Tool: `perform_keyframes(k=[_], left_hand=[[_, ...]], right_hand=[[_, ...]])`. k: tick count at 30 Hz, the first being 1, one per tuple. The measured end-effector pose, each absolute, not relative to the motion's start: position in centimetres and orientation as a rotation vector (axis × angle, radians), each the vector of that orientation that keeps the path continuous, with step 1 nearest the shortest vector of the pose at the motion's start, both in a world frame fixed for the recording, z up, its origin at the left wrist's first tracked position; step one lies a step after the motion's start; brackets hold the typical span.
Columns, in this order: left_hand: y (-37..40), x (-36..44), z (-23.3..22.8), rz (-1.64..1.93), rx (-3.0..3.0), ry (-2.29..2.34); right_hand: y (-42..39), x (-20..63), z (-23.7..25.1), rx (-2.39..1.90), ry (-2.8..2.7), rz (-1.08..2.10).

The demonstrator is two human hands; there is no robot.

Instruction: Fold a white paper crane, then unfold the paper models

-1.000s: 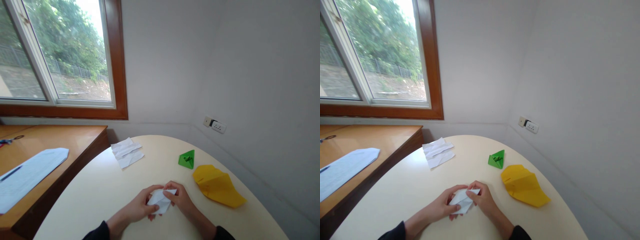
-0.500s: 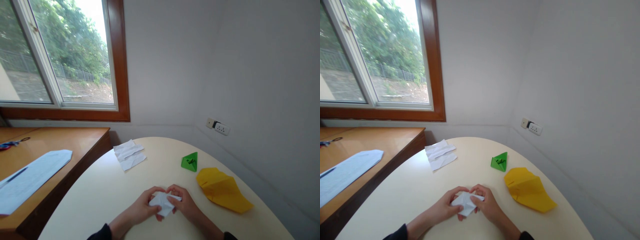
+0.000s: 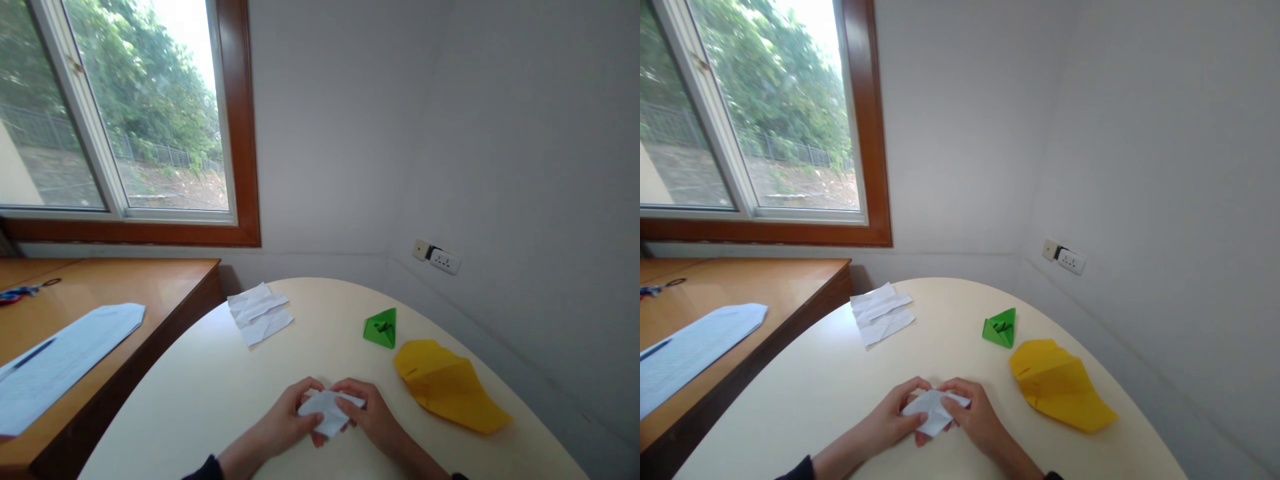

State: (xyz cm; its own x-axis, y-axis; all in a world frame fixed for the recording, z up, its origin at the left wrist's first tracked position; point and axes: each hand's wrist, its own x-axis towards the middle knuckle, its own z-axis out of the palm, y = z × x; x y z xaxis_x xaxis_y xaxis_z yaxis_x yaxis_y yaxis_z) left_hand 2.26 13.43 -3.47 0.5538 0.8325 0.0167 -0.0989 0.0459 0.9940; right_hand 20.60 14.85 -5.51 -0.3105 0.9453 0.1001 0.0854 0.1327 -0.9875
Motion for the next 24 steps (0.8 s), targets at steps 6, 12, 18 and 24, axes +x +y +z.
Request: perform_keyframes(k=[6, 12, 18, 24], left_hand=[[13.3, 2.2, -3.2, 0.817, 1.366, 0.761], [13.3, 2.2, -3.3, 0.801, 1.367, 0.765], [13.2, 2.3, -3.2, 0.784, 1.37, 0.804], [13.5, 2.3, -3.3, 0.795, 1.392, 0.819]], right_hand=[[14.6, 20.8, -4.4, -1.025, -1.607, 1.23], [13.9, 20.4, -3.2, -1.102, -1.633, 1.201], [13.8, 20.1, -3.1, -1.135, -1.624, 1.175], [13.9, 20.0, -3.6, -1.148, -1.568, 1.281]])
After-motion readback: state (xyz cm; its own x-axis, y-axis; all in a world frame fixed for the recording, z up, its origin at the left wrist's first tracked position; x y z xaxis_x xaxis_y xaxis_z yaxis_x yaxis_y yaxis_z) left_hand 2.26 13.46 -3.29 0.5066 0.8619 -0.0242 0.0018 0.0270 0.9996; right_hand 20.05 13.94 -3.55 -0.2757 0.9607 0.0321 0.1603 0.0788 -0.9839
